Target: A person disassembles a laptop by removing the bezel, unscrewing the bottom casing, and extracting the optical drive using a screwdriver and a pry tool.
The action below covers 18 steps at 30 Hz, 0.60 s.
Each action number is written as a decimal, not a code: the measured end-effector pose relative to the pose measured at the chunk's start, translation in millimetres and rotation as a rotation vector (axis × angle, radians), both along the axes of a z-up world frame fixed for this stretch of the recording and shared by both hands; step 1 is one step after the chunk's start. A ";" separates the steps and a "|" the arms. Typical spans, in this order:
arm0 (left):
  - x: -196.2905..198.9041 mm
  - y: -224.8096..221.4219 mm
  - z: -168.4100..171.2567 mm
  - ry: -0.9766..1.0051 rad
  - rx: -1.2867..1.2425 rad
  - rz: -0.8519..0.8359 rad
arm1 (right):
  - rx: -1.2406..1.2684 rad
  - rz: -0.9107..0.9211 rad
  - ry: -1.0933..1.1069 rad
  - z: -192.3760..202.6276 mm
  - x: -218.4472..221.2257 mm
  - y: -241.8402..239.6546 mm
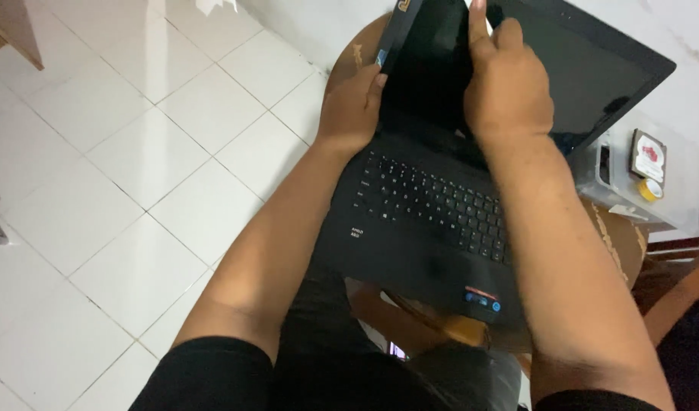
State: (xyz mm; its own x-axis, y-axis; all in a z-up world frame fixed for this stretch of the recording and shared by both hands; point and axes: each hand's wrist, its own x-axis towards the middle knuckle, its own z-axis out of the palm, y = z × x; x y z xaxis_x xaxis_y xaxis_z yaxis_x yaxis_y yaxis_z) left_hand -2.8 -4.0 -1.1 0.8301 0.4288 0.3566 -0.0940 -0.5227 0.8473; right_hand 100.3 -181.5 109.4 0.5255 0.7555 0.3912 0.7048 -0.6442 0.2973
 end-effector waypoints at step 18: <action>3.5 2.1 -3.7 0.079 -0.015 -0.012 | 0.089 -0.044 0.102 23.5 -17.8 17.4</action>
